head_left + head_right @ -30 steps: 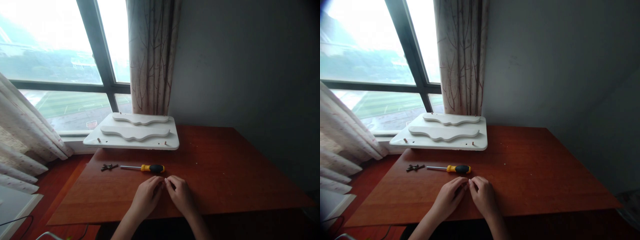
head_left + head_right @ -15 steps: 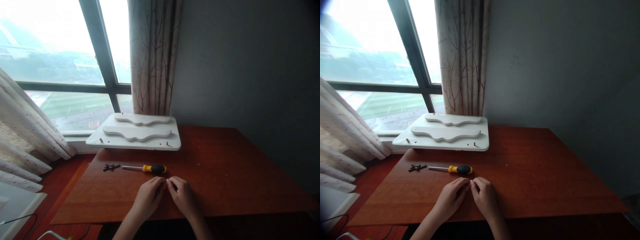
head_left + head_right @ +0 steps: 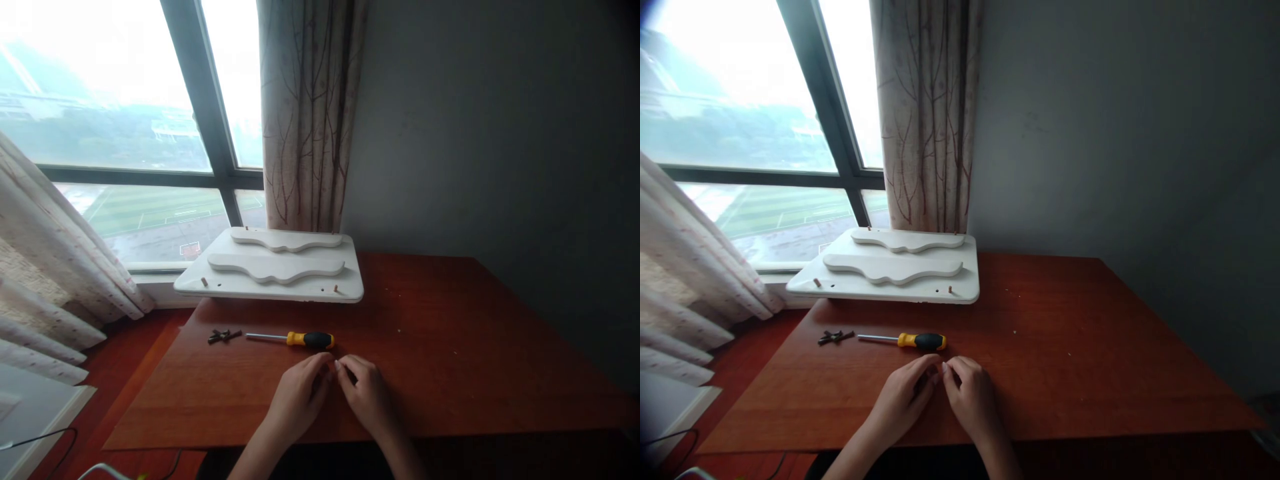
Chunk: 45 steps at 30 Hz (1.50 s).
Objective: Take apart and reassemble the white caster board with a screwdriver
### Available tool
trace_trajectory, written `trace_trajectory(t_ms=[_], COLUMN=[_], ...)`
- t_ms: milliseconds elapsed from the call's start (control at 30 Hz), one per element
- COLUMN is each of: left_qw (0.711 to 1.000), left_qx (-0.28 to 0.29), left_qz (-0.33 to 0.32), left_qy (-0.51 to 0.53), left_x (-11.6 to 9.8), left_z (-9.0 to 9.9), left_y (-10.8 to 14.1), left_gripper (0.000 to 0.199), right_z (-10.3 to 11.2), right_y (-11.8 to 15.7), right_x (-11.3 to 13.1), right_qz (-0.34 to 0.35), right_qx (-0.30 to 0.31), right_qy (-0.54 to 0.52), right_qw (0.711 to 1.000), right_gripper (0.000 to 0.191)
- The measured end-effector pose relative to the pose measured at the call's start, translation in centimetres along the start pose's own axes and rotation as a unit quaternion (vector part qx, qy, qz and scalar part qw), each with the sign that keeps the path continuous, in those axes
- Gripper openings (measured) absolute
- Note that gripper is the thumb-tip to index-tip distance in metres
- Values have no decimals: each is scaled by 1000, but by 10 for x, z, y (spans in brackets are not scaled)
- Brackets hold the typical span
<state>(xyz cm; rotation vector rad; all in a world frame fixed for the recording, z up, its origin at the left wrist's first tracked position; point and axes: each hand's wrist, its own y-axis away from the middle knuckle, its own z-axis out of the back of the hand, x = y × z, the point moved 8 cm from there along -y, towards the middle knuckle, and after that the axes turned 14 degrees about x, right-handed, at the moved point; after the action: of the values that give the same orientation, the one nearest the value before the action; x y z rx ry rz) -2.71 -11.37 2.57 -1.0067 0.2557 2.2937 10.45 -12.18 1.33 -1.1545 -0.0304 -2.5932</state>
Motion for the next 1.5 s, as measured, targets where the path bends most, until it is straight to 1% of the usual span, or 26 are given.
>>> trace_trajectory(t_ms=[533, 733, 933, 1067, 1500], left_qw=[1000, 999, 1000, 1000, 1000], left_qx=[-14, -26, -8, -7, -1], left_qz=[-8, -19, -8, -8, -3], left_qy=[-4, -5, -8, -5, -4], left_x=[-4, -3, 1, -1, 2], left_z=[4, 3, 0, 1, -1], left_y=[1, 2, 1, 1, 1], left_gripper=[31, 33, 35, 32, 34], right_z=[0, 0, 0, 0, -1], right_y=[0, 0, 0, 0, 0], right_x=[1, 1, 1, 1, -1], right_qz=[-6, 0, 5, 2, -11], right_qx=[7, -3, -1, 1, 8], right_qy=[4, 9, 3, 4, -9], right_qw=[1000, 1000, 1000, 1000, 1000], right_gripper=[36, 36, 35, 33, 32])
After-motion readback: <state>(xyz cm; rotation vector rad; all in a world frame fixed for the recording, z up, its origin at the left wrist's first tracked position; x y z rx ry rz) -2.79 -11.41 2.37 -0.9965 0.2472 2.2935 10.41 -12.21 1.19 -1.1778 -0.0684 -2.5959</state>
